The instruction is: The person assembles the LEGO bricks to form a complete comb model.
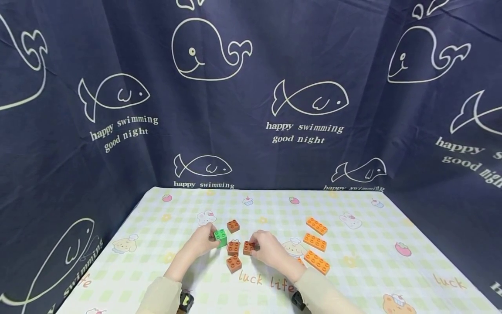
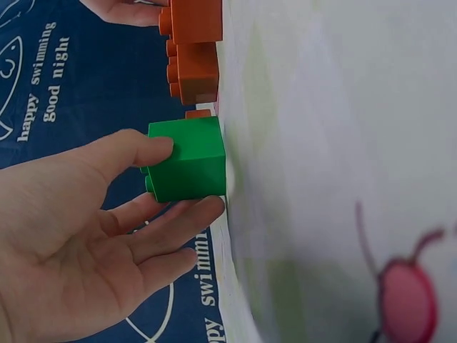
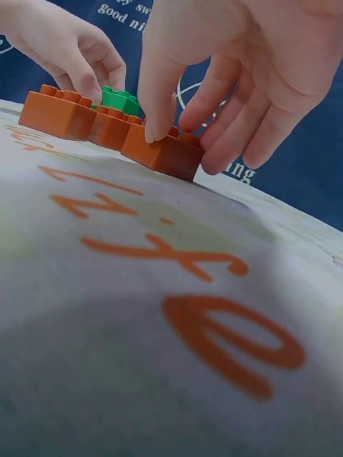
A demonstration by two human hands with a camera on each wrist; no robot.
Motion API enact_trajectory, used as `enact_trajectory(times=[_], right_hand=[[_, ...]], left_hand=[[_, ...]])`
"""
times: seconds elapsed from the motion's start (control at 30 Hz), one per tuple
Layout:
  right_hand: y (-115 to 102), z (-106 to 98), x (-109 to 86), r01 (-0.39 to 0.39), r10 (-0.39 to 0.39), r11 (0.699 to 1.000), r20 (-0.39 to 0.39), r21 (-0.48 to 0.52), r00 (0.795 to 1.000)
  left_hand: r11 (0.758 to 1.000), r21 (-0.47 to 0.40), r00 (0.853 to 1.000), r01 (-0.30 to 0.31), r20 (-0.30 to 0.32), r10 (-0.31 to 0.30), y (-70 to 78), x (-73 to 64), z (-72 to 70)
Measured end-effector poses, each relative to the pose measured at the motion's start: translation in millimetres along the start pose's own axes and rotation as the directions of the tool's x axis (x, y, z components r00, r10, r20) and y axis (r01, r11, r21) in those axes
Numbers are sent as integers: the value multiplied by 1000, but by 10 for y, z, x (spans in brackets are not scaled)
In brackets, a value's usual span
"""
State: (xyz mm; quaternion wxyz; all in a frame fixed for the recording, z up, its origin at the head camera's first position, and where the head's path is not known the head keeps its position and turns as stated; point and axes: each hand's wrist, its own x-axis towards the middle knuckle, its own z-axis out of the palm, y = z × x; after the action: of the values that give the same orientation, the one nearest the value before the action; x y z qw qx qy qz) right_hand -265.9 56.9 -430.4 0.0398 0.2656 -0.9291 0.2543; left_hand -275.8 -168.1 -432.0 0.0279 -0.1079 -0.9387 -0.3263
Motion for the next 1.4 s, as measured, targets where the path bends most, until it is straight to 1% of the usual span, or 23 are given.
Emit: enact_trajectory(times=[0.13, 0.33, 0.4, 0.5, 0.7, 0.73, 0.9, 1.07, 1.23, 1.4], right_hand=[[-5, -4, -4, 3, -2, 1000, 21, -12, 1000], [-7, -2, -3, 29, -27, 999, 35, -41, 999], [-3, 2, -1, 28, -27, 999, 37, -33, 999], [1, 9, 1, 16, -16, 1000, 38, -7, 999], [17, -2, 3, 7, -8, 1000, 43, 28, 999], [19, -5, 3, 4, -5, 999, 41, 32, 999], [26, -14, -3, -4, 3, 999, 22, 38, 1000], [30, -23, -39, -8, 7, 998, 10, 57, 1000], [75, -65, -51, -26, 27, 996, -7, 80, 1000], [139, -146, -53, -25, 29, 994, -39, 105, 999]], left_hand=[[1000, 4, 1000, -21, -2, 21, 10, -3, 2], [999, -17, 999, -42, 5, 42, 8, 1, 7], [999, -22, 999, -41, 10, 41, 5, 5, 6], [998, -12, 998, -59, 4, 59, -7, 5, 2], [999, -20, 999, -51, -21, 50, -13, 6, -1], [999, -26, 999, -44, -27, 44, -13, 6, -1], [998, -38, 998, -48, -42, 47, -7, 6, -3], [998, -43, 998, -50, -38, 49, 1, -9, 8], [997, -73, 999, -38, -30, 36, -16, 8, 7], [995, -93, 998, -40, -58, 35, -19, 42, 7]])
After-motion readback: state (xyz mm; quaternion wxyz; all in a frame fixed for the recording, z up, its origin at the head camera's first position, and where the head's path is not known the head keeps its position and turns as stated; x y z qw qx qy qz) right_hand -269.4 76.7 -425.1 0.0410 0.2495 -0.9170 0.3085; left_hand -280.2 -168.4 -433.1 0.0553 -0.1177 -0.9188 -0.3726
